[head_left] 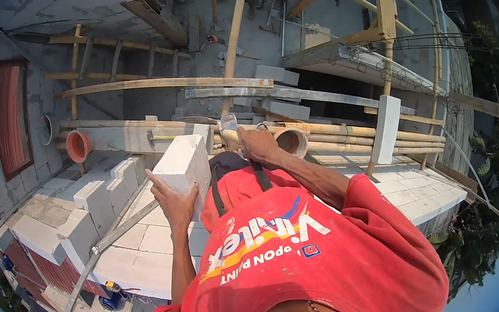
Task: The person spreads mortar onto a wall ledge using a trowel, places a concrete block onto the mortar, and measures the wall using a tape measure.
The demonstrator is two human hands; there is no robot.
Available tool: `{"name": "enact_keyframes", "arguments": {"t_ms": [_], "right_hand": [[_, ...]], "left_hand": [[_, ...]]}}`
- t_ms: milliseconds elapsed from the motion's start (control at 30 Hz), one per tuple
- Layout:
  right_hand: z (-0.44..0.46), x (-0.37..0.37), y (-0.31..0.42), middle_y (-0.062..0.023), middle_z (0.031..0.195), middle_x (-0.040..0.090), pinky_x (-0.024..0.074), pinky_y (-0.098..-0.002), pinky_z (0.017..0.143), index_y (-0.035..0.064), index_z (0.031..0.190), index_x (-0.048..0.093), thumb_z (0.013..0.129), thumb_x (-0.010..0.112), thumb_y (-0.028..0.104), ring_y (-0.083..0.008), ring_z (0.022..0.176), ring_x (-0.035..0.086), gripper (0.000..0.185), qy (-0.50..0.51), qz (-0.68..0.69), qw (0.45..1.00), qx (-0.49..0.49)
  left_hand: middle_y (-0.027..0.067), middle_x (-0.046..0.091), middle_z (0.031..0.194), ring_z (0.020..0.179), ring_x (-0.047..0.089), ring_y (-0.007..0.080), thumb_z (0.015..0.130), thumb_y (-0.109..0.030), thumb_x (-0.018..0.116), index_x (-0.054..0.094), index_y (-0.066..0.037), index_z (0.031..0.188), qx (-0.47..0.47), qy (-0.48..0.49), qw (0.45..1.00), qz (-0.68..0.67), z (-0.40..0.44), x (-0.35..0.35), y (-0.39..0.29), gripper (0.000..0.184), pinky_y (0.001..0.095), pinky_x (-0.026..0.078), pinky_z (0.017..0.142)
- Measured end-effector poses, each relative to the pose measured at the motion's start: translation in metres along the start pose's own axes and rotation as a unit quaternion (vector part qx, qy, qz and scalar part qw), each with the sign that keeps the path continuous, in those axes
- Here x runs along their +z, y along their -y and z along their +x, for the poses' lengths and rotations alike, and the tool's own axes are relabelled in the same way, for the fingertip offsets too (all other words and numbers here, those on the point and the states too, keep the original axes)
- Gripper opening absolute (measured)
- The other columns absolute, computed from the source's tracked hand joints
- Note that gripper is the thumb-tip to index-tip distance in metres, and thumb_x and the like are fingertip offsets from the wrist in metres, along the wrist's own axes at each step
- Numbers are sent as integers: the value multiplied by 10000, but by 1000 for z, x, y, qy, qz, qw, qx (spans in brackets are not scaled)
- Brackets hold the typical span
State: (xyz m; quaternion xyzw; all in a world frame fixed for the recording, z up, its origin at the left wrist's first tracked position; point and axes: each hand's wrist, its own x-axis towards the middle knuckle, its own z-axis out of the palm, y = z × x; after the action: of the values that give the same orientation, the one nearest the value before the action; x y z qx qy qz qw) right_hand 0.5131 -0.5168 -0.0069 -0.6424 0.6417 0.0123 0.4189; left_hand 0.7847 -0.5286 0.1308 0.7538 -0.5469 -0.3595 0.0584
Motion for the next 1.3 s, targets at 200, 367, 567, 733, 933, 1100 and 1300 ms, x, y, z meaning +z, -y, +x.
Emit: {"name": "enact_keyframes", "arguments": {"t_ms": [200, 367, 567, 733, 933, 1100, 1300], "right_hand": [[-31, -33, 6, -313, 969, 661, 516, -550, 817, -7, 1187, 508, 909, 653, 388, -481, 895, 664, 505, -31, 167, 984, 56], [-46, -8, 2, -310, 881, 680, 507, -553, 753, 0, 1207, 515, 961, 580, 516, -484, 870, 673, 575, -66, 179, 981, 45], [-65, -5, 4, -237, 1007, 674, 532, -510, 735, 55, 1273, 504, 914, 677, 300, -435, 868, 676, 468, -43, 132, 983, -117], [-63, -28, -4, -160, 1100, 673, 550, -482, 731, 105, 1292, 510, 887, 684, 233, -376, 958, 676, 459, -29, 71, 988, -136], [-23, -24, -11, -190, 965, 693, 545, -502, 715, 90, 1181, 502, 909, 642, 243, -418, 839, 683, 342, -35, 68, 990, -119], [-1, 5, -17, -197, 974, 676, 521, -532, 755, 72, 1126, 515, 902, 661, 321, -441, 890, 663, 365, 5, 34, 998, -59], [-29, -8, -50, -281, 1004, 698, 537, -504, 802, 1, 1200, 589, 828, 726, 455, -454, 941, 682, 603, -18, 89, 993, 76]], "left_hand": [[372, 263, 1481, 1401, 322, 458, 690, -364, 858, -67, 30, 1574, -73, -51, 992, -86, 9, 1, 23, 1339, 472, 277, 1172], [335, 300, 1488, 1368, 395, 380, 689, -404, 876, -150, 76, 1543, -132, -63, 944, -297, 38, 10, 46, 1418, 423, 312, 1149], [251, 423, 1435, 1305, 484, 348, 677, -424, 878, -96, 45, 1550, -306, -12, 878, -369, 48, -24, 35, 1390, 454, 446, 1039], [206, 429, 1456, 1329, 477, 356, 692, -485, 856, 216, -46, 1531, -229, 75, 855, -458, 42, -37, 34, 1142, 577, 454, 1017], [208, 424, 1476, 1347, 466, 375, 706, -494, 842, 337, -43, 1506, -252, 100, 842, -466, 30, -41, 43, 1048, 611, 428, 1047], [194, 441, 1475, 1359, 460, 367, 702, -493, 843, 314, -63, 1521, -270, 55, 855, -439, 8, -36, 39, 1066, 608, 415, 1049], [267, 383, 1450, 1320, 455, 321, 667, -329, 886, -126, 66, 1490, -272, -68, 869, -409, -15, -4, 73, 1363, 439, 416, 1074]]}}
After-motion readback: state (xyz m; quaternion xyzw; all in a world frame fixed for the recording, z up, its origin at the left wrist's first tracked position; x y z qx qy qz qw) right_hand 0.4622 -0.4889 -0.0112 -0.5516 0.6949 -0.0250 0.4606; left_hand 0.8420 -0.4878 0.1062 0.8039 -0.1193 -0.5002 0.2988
